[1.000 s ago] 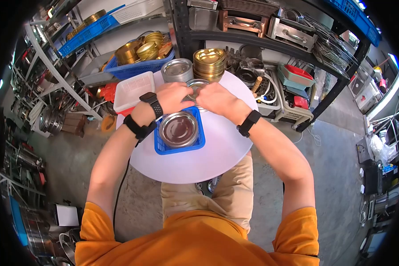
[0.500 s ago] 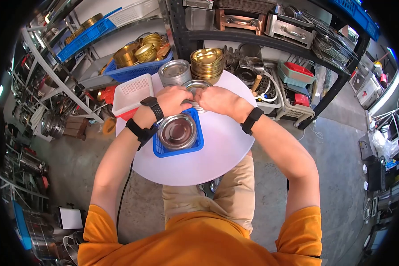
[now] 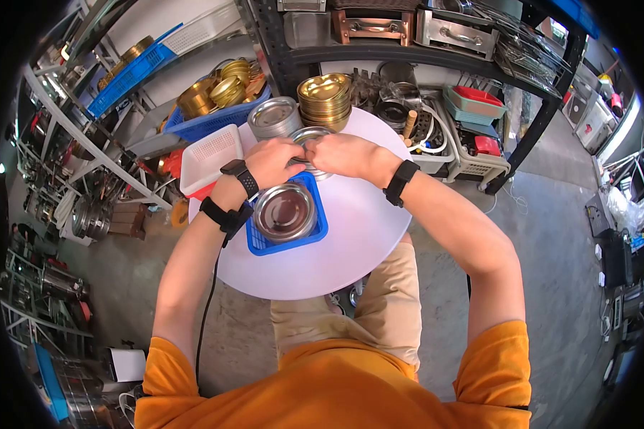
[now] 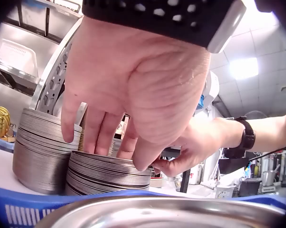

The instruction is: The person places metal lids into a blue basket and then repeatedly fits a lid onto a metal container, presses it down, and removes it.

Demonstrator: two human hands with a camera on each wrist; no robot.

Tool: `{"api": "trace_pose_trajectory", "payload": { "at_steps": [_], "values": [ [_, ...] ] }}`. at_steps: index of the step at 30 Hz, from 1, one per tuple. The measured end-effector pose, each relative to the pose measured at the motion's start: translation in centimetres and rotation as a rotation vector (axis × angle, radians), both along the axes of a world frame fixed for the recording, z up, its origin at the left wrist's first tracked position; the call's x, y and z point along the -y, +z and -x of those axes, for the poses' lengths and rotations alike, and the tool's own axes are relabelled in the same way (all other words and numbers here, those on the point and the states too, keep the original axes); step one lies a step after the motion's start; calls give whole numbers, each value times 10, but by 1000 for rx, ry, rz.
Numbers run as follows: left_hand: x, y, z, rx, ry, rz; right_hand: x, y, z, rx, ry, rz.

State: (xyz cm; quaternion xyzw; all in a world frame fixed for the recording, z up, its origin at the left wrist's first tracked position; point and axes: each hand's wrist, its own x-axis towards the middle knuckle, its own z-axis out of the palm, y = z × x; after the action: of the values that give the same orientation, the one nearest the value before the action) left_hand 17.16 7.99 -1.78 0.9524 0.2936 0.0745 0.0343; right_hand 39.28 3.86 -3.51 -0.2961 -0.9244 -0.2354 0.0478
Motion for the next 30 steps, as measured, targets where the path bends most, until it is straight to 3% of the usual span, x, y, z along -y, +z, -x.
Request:
{"api": "trace_pose_trajectory", "payload": {
  "at_steps": [4, 9, 15, 18, 26, 28, 30],
  "values": [
    [3, 3, 3, 69, 30, 18, 10, 6, 3, -177, -120, 2],
    [8, 6, 13, 282, -53, -154, 16, 9, 5, -404, -55, -39],
    [76, 25, 51, 279, -41, -160, 68, 8, 26, -540, 49, -64],
    [110, 19, 68, 280, -43, -152, 93, -5, 39, -567, 109, 131],
    [133, -34, 94, 342, -11, -6, 86, -16, 32, -556, 203, 194],
    [137, -37, 94, 356, 34, -10, 67, -13, 18, -614, -11, 196],
    [138, -38, 94, 365, 56, -14, 47, -16, 5, -599, -73, 162]
  ]
}}
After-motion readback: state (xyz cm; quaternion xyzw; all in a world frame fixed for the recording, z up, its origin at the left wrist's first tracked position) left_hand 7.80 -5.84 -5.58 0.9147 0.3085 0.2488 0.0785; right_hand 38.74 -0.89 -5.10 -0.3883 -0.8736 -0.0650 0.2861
